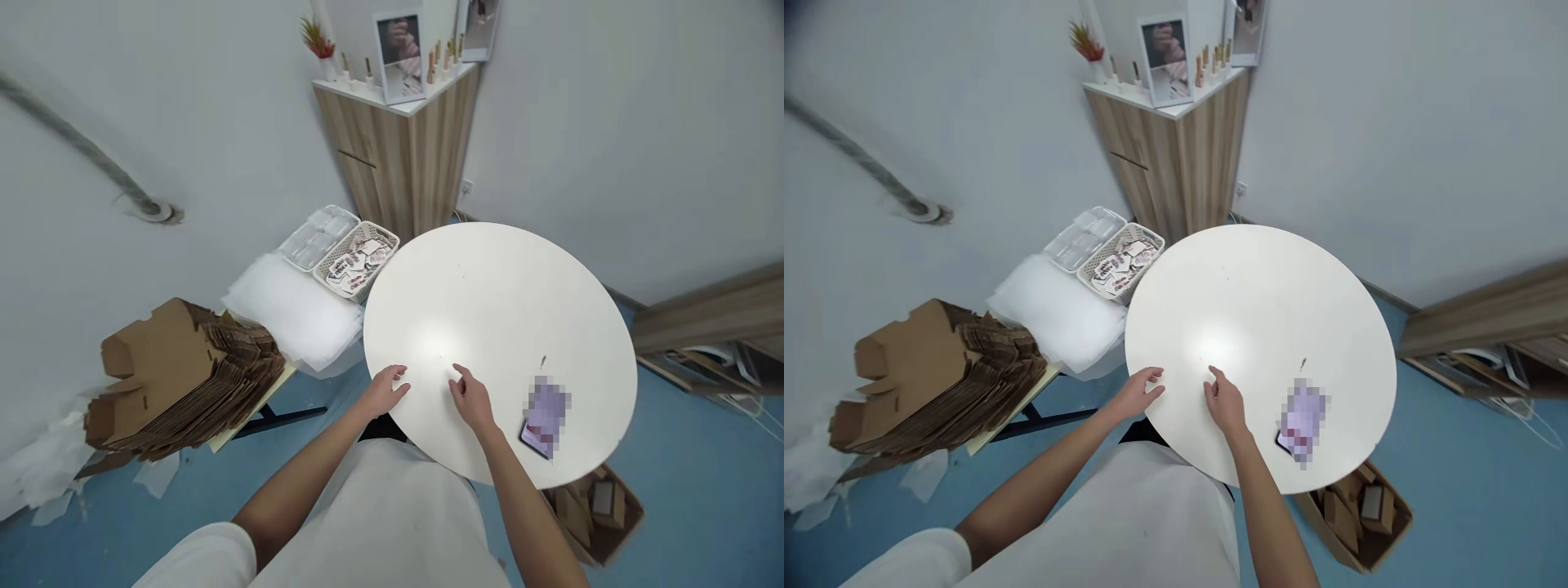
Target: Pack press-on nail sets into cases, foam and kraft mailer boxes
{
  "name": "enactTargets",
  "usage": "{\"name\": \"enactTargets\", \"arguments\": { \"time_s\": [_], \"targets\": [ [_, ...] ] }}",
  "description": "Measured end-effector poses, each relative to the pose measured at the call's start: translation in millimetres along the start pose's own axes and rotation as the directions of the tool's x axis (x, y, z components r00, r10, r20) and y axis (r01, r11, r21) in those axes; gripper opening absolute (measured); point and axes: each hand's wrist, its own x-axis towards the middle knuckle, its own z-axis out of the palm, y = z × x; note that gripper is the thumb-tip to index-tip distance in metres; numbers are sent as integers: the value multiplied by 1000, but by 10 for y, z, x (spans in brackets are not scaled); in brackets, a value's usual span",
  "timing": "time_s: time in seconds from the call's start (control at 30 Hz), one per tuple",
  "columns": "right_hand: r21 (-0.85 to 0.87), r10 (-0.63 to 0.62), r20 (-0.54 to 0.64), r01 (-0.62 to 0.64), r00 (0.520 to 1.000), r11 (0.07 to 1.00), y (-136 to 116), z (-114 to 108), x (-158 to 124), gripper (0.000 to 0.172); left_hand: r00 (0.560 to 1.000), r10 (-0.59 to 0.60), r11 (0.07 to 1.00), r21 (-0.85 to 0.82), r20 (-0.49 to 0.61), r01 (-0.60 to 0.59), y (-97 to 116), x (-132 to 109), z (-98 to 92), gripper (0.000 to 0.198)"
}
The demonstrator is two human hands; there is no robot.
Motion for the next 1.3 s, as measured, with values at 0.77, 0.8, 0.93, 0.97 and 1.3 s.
{"name": "enactTargets", "arguments": {
  "time_s": [0.77, 0.8, 0.93, 0.97, 1.3],
  "targets": [
    [-200, -220, 261, 275, 940, 940, -1824, 1148, 1826, 43, 982, -101, 980, -187, -160, 70, -927, 1294, -2075, 39],
    [-234, -216, 255, 277, 942, 932, -1876, 1170, 1887, 45, 984, -109, 975, -210, -140, 78, -929, 1384, -2096, 40],
    [-372, -197, 261, 287, 945, 883, -2041, 1234, 2152, 43, 991, -70, 986, -156, -116, 51, -914, 1704, -2188, 43],
    [-405, -190, 261, 285, 947, 869, -2070, 1253, 2225, 42, 992, -50, 993, -116, -116, 37, -912, 1773, -2212, 44],
    [-611, -114, 211, 222, 971, 760, -2162, 1604, 2711, 34, 999, 51, 953, 299, -6, -47, -958, 2239, -2204, 41]
  ]
}}
